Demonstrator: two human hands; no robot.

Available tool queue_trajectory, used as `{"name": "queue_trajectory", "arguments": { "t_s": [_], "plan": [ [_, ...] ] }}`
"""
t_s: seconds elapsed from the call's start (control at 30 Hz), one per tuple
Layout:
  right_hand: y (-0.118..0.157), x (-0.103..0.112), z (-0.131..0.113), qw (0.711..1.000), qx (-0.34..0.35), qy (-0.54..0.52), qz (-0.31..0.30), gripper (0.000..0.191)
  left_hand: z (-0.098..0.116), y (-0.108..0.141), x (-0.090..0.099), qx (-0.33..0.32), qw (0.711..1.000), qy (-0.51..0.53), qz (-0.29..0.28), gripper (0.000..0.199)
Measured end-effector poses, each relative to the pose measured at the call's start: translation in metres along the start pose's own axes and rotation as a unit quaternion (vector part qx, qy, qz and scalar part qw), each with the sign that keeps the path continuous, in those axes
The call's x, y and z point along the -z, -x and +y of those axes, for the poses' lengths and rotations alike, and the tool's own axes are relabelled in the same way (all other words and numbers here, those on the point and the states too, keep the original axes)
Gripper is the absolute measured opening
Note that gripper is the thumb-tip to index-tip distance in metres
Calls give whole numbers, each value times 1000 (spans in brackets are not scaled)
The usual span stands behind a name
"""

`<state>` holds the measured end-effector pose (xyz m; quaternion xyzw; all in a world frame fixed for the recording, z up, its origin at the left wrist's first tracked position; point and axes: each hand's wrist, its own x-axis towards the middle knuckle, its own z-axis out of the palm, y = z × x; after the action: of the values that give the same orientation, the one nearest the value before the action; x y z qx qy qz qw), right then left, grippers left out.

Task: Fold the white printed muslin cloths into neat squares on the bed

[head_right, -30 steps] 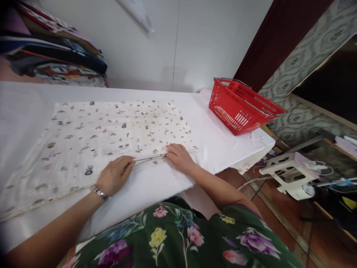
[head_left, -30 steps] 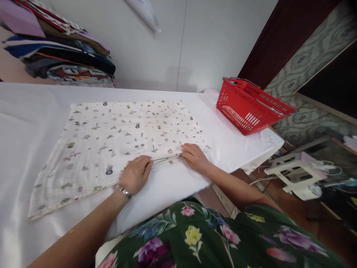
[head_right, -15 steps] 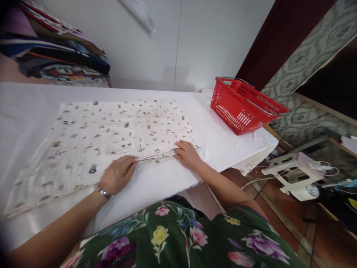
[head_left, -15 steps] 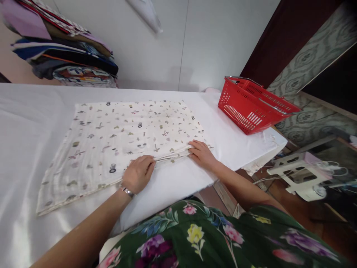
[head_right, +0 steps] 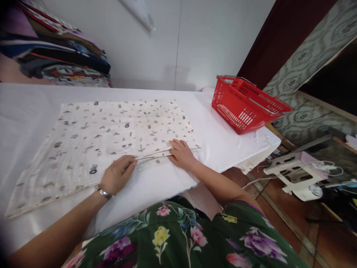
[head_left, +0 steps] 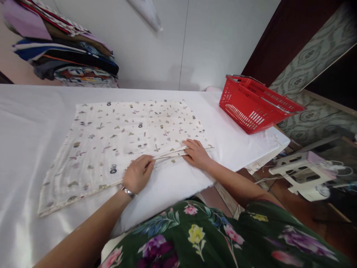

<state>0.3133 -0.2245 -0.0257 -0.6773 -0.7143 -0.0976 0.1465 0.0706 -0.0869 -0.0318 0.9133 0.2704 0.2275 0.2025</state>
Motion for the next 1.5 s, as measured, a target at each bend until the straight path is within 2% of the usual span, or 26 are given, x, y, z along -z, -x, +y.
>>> {"name": "queue_trajectory", "arguments": {
  "t_s": [0.23, 0.53, 0.8, 1.0, 1.13, 1.37, 1.5],
  "plan": [
    [5, -3, 9, 998, -35, 59, -1, 19, -1, -1, 2, -5, 1000, 22, -7, 26],
    [49, 18, 53, 980, -132, 146, -4, 24, 5, 5, 2, -131, 986, -97, -30, 26],
    [62, 21, 63, 979, -152, 137, -22, 25, 6, 7, 2, -152, 979, -135, -32, 22],
    [71, 29, 70, 973, -175, 142, -50, 26, 3, 7, 1, -146, 982, -119, -31, 23],
    [78, 33, 72, 970, -184, 149, -56, 28, -2, 6, 0, -165, 978, -123, -18, 24],
    [89, 34, 81, 981, -169, 84, -44, 33, -9, 9, -1, -175, 982, -75, -5, 23],
    [95, 33, 90, 975, -219, -37, 16, 30, -8, 10, 0, -161, 984, -73, 6, 24]
  ]
}}
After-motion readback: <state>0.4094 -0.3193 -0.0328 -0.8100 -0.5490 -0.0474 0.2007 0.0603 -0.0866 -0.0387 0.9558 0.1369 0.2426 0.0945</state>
